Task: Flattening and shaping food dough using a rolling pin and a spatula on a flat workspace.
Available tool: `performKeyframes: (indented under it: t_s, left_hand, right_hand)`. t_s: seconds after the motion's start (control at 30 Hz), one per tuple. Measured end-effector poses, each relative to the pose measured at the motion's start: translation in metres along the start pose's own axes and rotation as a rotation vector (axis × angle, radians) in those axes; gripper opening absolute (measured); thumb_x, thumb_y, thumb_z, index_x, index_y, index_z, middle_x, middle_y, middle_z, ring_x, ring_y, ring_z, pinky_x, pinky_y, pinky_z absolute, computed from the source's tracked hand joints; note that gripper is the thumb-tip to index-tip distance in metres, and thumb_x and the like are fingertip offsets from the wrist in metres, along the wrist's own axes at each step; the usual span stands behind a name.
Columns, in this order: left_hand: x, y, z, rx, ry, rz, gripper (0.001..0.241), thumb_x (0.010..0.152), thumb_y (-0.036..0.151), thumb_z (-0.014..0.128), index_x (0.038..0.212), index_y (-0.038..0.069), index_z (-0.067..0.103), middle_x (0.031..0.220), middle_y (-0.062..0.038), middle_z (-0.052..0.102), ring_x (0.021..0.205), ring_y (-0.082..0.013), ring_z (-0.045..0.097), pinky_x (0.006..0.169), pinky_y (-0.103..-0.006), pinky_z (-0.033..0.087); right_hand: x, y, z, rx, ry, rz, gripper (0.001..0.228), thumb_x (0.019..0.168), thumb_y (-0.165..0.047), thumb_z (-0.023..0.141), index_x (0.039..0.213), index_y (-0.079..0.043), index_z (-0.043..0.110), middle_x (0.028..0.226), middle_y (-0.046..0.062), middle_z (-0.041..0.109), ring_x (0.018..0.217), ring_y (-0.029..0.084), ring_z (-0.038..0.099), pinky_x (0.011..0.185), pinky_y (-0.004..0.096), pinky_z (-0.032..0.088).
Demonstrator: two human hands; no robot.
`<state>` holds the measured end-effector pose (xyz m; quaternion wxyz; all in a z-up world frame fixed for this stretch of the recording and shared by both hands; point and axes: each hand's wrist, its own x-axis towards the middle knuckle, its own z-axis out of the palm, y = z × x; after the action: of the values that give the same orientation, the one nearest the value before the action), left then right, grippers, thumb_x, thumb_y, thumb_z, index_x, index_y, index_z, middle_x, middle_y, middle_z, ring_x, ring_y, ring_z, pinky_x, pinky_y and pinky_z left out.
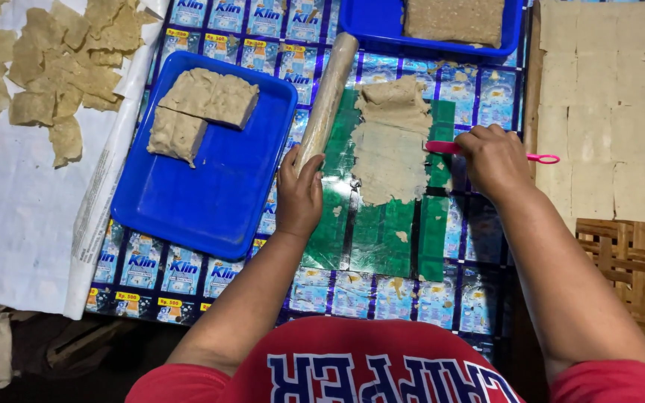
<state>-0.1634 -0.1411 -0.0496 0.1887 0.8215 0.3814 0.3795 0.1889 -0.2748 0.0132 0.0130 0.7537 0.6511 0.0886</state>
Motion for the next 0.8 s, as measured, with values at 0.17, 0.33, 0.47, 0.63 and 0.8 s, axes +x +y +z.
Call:
performKeyframes:
  t_s: [0.17, 0.33, 0.47, 0.63, 0.8]
  left_hand:
    - [0.001, 0.001, 0.001, -0.003, -0.006, -0.005, 0.033, 0.102, 0.015, 0.058, 0.132, 0.026, 0.063, 0.144, -0.017, 0.046, 0.132, -0.0407, 0.052, 0.107, -0.0513, 0.046]
    - [0.001, 0.001, 0.001, 0.001, 0.000, -0.012, 0.033, 0.102, 0.015, 0.058, 0.133, 0.026, 0.063, 0.143, -0.018, 0.046, 0.130, -0.0411, 0.053, 0.106, -0.0510, 0.047]
    - [0.002, 0.001, 0.000, -0.004, 0.000, -0.016, 0.033, 0.102, 0.016, 0.058, 0.133, 0.027, 0.063, 0.144, -0.017, 0.046, 0.130, -0.0403, 0.054, 0.106, -0.0509, 0.047]
    - [0.001, 0.001, -0.002, -0.005, 0.001, -0.014, 0.034, 0.102, 0.017, 0.057, 0.134, 0.027, 0.063, 0.144, -0.017, 0.046, 0.130, -0.0403, 0.054, 0.105, -0.0509, 0.048]
    - [0.001, 0.001, -0.001, 0.000, 0.001, -0.010, 0.035, 0.101, 0.016, 0.059, 0.134, 0.028, 0.062, 0.144, -0.017, 0.046, 0.130, -0.0406, 0.054, 0.105, -0.0508, 0.048]
  right_hand:
    - [0.013, -0.005, 0.006, 0.011, 0.025, -0.051, 0.006, 0.102, -0.028, 0.061, 0.097, -0.029, 0.065, 0.091, -0.008, 0.062, 0.098, 0.017, 0.063, 0.078, 0.032, 0.051]
    - [0.025, -0.012, 0.022, 0.058, 0.079, -0.111, 0.009, 0.098, -0.033, 0.063, 0.091, -0.027, 0.060, 0.088, -0.006, 0.058, 0.094, 0.020, 0.061, 0.074, 0.034, 0.048]
    - [0.034, -0.024, 0.023, 0.065, 0.101, -0.121, 0.005, 0.096, -0.030, 0.064, 0.092, -0.029, 0.062, 0.087, -0.007, 0.058, 0.093, 0.019, 0.061, 0.072, 0.034, 0.047]
    - [0.044, -0.041, 0.019, 0.093, 0.128, -0.169, 0.004, 0.092, -0.030, 0.065, 0.092, -0.027, 0.063, 0.090, -0.006, 0.059, 0.092, 0.020, 0.061, 0.070, 0.035, 0.048]
    - [0.056, -0.062, 0.013, 0.148, 0.069, -0.150, 0.001, 0.093, -0.028, 0.062, 0.093, -0.028, 0.063, 0.091, -0.006, 0.060, 0.094, 0.021, 0.060, 0.072, 0.035, 0.046]
